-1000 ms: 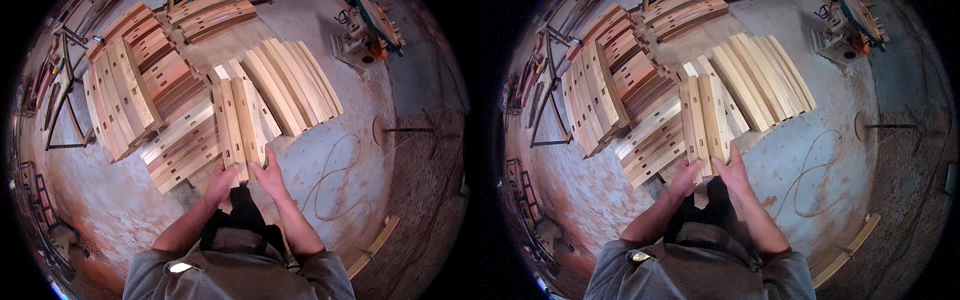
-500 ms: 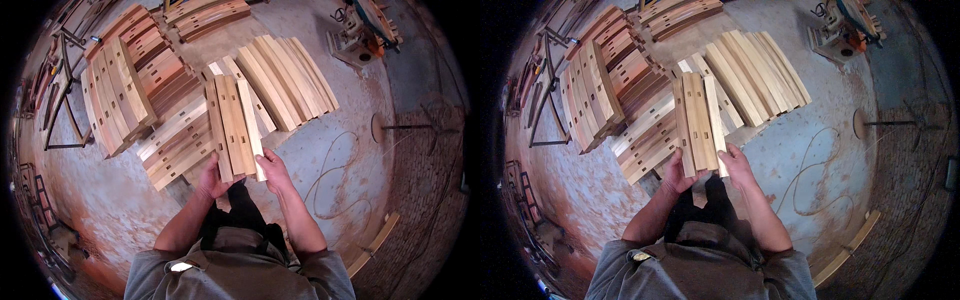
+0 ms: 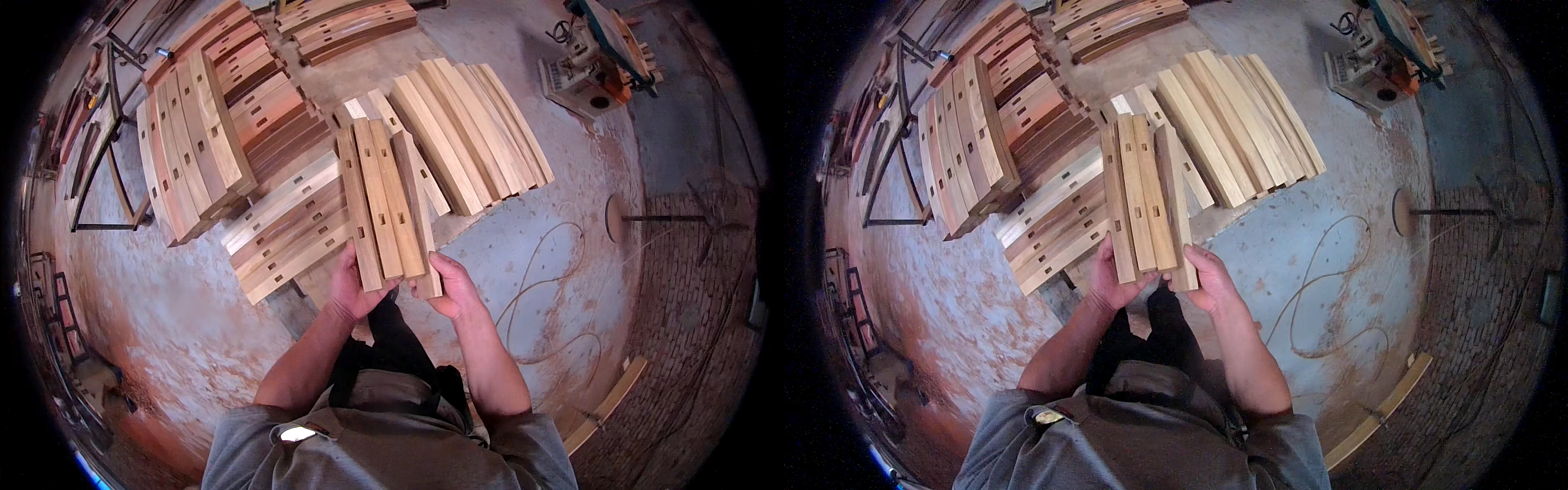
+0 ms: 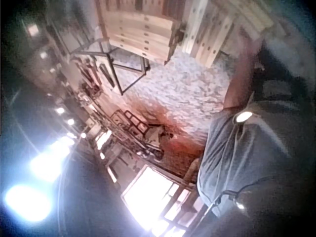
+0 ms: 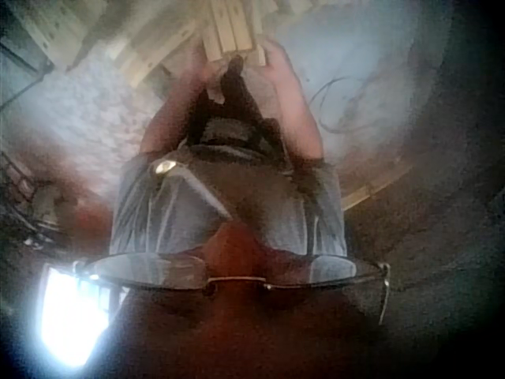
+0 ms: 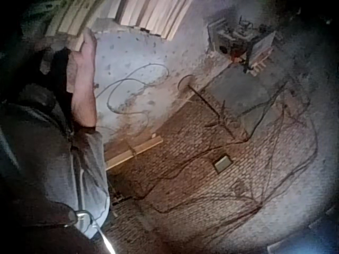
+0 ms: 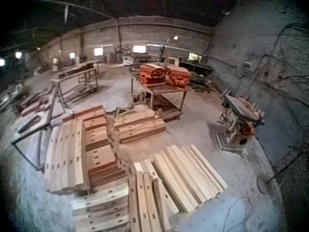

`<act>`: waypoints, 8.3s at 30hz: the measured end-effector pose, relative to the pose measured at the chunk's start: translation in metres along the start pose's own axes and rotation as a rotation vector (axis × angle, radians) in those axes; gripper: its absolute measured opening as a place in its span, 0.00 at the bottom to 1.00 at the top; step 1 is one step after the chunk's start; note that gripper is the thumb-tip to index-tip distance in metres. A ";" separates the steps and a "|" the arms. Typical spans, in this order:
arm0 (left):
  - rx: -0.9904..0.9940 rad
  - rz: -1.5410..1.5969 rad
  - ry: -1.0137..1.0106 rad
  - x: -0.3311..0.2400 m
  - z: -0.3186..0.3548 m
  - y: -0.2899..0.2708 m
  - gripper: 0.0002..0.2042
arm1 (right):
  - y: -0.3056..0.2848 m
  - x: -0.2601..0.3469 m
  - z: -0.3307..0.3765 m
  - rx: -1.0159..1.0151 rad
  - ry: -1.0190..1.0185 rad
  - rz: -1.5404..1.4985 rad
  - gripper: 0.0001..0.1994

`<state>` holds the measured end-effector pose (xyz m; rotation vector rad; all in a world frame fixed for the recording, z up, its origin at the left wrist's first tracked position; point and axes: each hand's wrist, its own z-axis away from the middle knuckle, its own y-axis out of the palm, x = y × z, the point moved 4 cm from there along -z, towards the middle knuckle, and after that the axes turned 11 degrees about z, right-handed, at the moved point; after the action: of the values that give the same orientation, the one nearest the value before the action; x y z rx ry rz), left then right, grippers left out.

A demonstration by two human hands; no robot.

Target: The person repeatedly picks up thin wooden planks with rectangular cutouts from a pile and places them into a growing stack on a workbench. The person handles the planks one at a time, aligning them before adding them to the stack.

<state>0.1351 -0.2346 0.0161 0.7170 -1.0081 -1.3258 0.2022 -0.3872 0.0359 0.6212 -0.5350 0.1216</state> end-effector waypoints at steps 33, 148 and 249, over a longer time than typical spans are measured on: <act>0.014 0.071 0.015 0.013 0.005 0.005 0.41 | -0.029 -0.006 0.004 0.093 0.098 -0.160 0.24; 0.076 0.069 -0.043 -0.042 0.169 -0.055 0.45 | 0.001 -0.022 -0.018 -0.235 0.012 0.377 0.13; -0.134 -0.223 -0.284 -0.106 0.185 -0.059 0.46 | 0.160 -0.110 -0.066 0.067 0.134 -0.296 0.26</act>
<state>-0.0522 -0.1170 0.0230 0.5606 -1.0733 -1.7089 0.0945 -0.2133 0.0183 0.7450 -0.3057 -0.0987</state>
